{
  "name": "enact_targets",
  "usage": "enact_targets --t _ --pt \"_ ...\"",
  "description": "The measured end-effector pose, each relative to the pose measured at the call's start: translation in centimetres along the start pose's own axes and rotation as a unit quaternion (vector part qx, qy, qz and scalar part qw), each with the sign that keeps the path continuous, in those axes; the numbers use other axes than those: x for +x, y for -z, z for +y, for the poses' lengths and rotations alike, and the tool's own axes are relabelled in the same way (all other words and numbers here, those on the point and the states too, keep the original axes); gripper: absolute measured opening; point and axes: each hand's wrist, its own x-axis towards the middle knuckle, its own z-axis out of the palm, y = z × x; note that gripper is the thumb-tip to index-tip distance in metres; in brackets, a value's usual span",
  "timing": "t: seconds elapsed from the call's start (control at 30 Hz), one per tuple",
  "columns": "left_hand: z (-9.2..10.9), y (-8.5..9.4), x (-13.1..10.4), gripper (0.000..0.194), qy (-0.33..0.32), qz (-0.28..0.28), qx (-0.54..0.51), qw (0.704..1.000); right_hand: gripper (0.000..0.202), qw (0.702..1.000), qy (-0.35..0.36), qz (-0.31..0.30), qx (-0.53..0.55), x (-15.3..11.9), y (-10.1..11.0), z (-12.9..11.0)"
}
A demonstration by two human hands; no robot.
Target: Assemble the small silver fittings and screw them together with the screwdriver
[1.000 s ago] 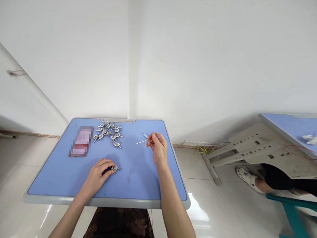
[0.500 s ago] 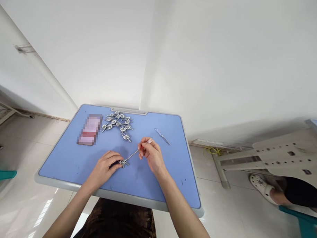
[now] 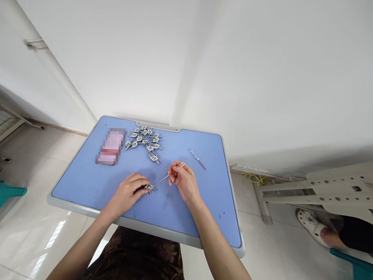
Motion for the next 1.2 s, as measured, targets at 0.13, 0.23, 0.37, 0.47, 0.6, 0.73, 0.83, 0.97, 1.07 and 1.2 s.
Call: enact_targets --t 0.13,0.23,0.37,0.47,0.6,0.73,0.83,0.97,1.07,1.2 --pt "-0.07 -0.02 0.01 0.013 0.002 -0.001 0.0 1.0 0.014 1.0 -0.002 0.002 0.004 0.14 0.0 0.17" --pt "-0.06 -0.02 0.0 0.013 0.0 -0.001 0.0 1.0 0.014 1.0 -0.005 0.0 0.013 0.18 -0.01 0.25" --pt "0.01 0.02 0.01 0.013 0.003 -0.003 0.0 1.0 0.014 1.0 -0.008 -0.001 0.017 0.27 0.08 0.27" --pt "0.0 0.03 0.01 0.013 0.004 -0.001 -0.001 1.0 0.015 1.0 -0.009 -0.001 0.018 0.33 0.14 0.28" --pt "-0.06 0.0 -0.01 0.013 0.004 -0.002 -0.002 1.0 0.015 1.0 -0.009 -0.006 0.021 0.31 0.15 0.26" --pt "-0.01 0.0 -0.02 0.013 0.009 -0.004 -0.002 1.0 0.013 1.0 -0.007 -0.014 0.021 0.25 0.08 0.21" --pt "0.03 0.01 -0.04 0.013 0.011 -0.004 -0.003 1.0 0.012 1.0 -0.003 -0.019 0.023 0.17 0.01 0.16" --pt "0.01 0.02 -0.06 0.014 0.013 -0.007 -0.009 1.0 0.012 0.999 0.006 -0.027 0.024 -0.02 -0.01 0.06" --pt "0.01 0.04 -0.08 0.014 0.014 -0.008 -0.011 1.0 0.01 0.999 0.024 -0.032 0.022 -0.23 -0.02 -0.04" --pt "0.08 0.08 -0.07 0.014 0.017 -0.011 -0.01 1.0 0.009 0.998 0.047 -0.045 0.019 -0.5 -0.12 -0.2"
